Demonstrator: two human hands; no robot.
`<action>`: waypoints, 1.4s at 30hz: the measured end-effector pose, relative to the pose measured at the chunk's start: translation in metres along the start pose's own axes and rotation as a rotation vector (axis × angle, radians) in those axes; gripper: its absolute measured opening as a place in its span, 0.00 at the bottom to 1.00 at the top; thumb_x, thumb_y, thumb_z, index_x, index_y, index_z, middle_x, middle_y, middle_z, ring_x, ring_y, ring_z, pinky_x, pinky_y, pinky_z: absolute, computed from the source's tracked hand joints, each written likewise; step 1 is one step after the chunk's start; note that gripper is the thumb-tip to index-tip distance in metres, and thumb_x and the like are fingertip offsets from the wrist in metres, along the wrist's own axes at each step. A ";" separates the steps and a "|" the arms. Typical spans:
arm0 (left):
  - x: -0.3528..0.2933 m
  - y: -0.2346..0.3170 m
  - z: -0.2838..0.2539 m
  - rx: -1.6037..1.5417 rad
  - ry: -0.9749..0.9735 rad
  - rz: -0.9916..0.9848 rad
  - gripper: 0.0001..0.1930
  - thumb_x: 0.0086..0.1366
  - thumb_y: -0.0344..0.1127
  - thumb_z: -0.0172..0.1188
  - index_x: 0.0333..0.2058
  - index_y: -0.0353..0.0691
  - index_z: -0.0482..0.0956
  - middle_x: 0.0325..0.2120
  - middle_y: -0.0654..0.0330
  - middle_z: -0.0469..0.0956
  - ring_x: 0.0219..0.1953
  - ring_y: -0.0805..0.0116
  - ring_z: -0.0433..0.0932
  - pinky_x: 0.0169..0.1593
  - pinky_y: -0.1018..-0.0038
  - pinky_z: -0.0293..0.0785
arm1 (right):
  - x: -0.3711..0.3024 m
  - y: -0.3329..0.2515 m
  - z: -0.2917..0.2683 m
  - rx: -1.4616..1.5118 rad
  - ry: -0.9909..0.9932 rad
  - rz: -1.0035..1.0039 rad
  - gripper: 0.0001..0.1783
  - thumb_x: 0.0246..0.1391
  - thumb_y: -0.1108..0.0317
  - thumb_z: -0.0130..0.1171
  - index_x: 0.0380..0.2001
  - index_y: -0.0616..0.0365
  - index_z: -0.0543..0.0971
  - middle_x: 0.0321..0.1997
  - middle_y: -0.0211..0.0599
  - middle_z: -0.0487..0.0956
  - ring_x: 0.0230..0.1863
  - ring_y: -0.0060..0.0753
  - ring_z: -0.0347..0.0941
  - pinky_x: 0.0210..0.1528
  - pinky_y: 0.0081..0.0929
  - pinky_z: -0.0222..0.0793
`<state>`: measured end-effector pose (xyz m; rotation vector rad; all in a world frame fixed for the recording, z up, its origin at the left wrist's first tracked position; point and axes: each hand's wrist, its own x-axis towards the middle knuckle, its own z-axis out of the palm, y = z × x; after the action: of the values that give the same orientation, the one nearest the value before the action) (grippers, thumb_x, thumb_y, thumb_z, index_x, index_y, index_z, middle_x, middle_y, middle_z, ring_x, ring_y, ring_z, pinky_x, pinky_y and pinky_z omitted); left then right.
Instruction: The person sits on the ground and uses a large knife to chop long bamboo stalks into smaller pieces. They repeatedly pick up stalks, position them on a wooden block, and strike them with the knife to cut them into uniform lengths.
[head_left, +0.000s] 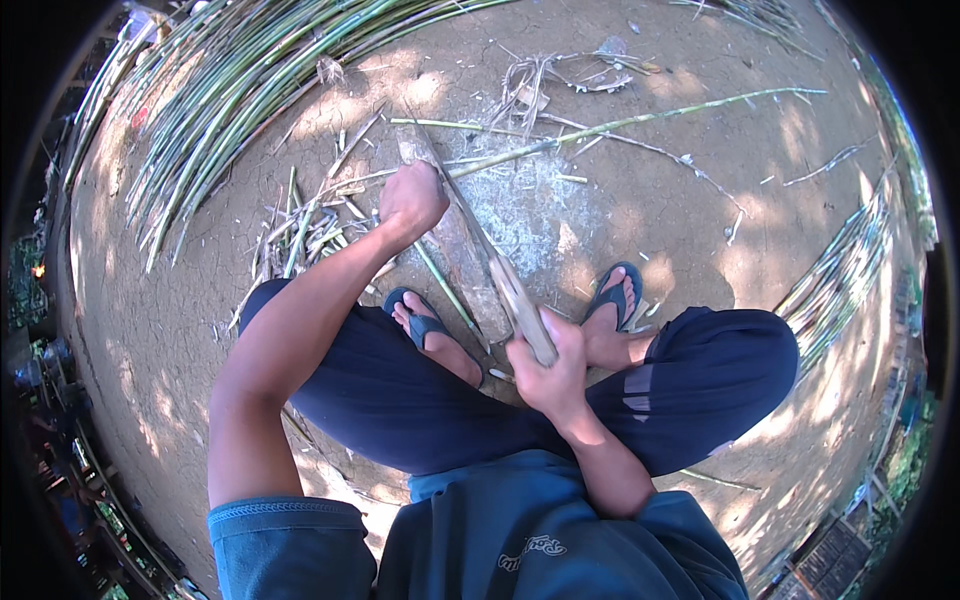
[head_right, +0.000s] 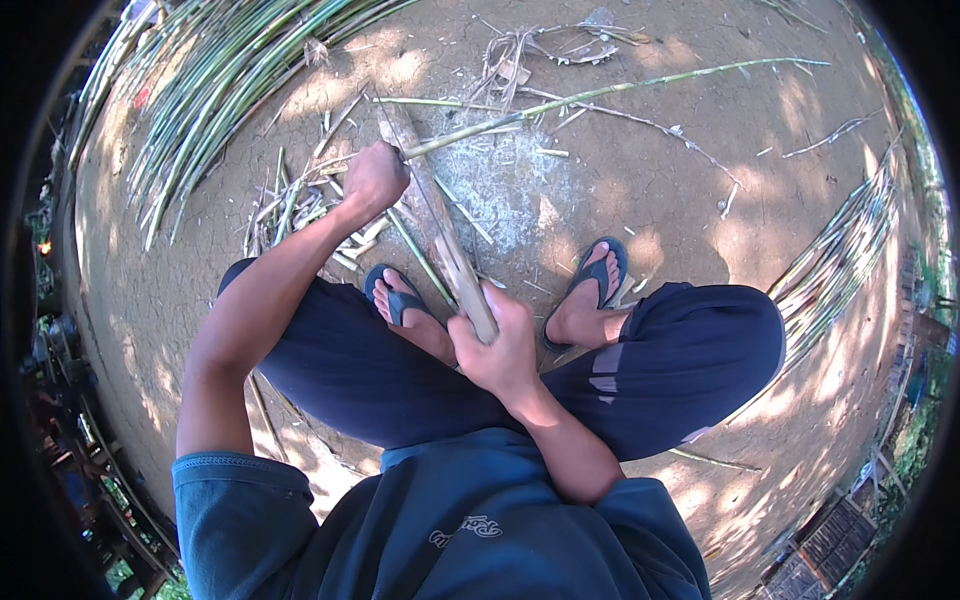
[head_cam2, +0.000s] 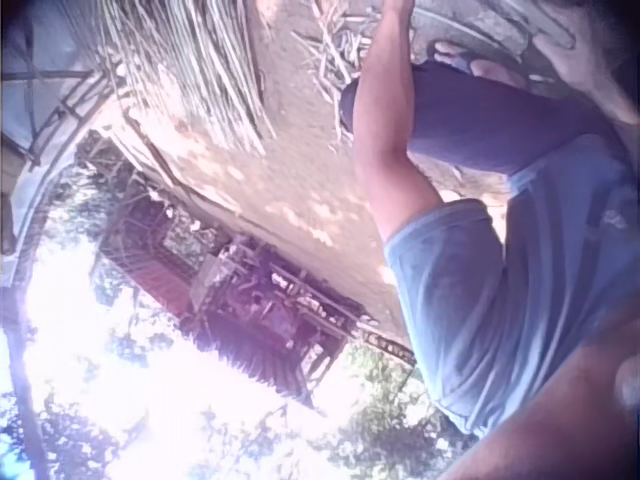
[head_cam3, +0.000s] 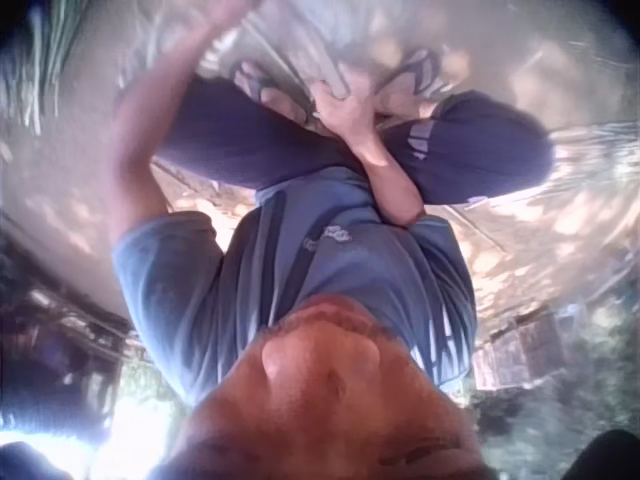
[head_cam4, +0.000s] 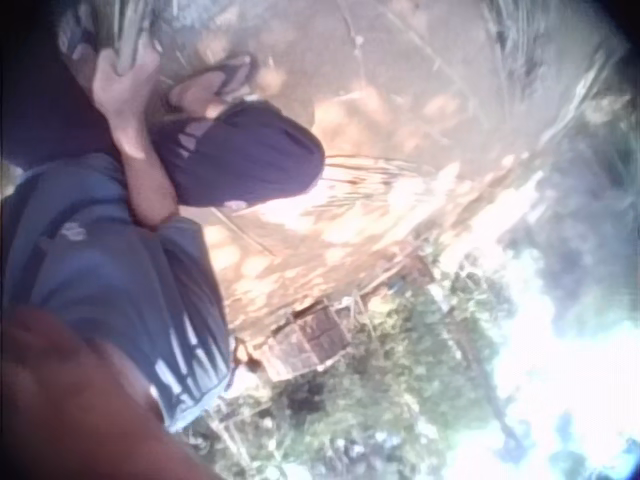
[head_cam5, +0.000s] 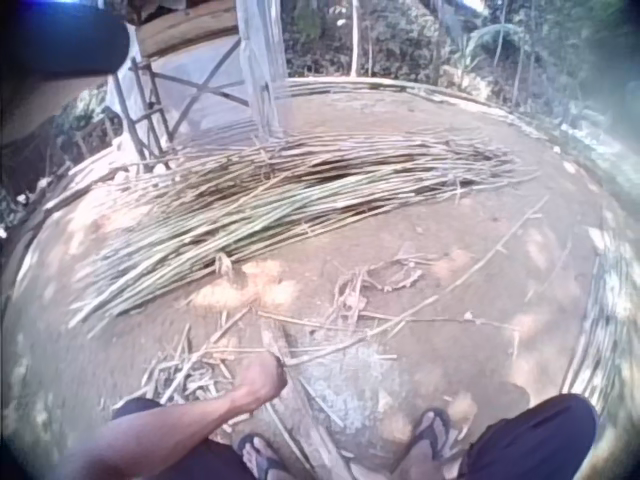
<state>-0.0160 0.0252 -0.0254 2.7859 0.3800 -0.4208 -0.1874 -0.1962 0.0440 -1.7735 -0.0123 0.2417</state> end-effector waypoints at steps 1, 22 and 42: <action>-0.001 0.000 0.001 -0.010 0.008 0.001 0.11 0.54 0.28 0.57 0.34 0.30 0.83 0.33 0.38 0.80 0.39 0.43 0.82 0.43 0.58 0.79 | 0.003 0.000 0.002 0.021 0.014 0.000 0.02 0.42 0.75 0.52 0.22 0.62 0.72 0.16 0.32 0.69 0.19 0.19 0.65 0.23 0.23 0.60; -0.007 0.002 -0.006 -0.020 0.046 0.017 0.10 0.53 0.27 0.56 0.32 0.28 0.82 0.33 0.37 0.80 0.39 0.43 0.82 0.44 0.57 0.79 | -0.030 -0.008 -0.013 -0.037 -0.024 -0.018 0.03 0.41 0.75 0.54 0.23 0.63 0.73 0.16 0.32 0.70 0.19 0.22 0.69 0.24 0.22 0.64; -0.006 0.013 -0.010 -0.090 -0.077 0.013 0.10 0.54 0.26 0.56 0.32 0.27 0.82 0.32 0.38 0.81 0.37 0.45 0.83 0.41 0.59 0.80 | 0.015 0.002 0.015 -0.059 0.016 -0.032 0.02 0.45 0.78 0.51 0.22 0.61 0.71 0.17 0.25 0.67 0.20 0.14 0.61 0.23 0.20 0.57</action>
<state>-0.0154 0.0147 -0.0113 2.6748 0.3537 -0.4936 -0.1751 -0.1803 0.0371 -1.8325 -0.0369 0.2056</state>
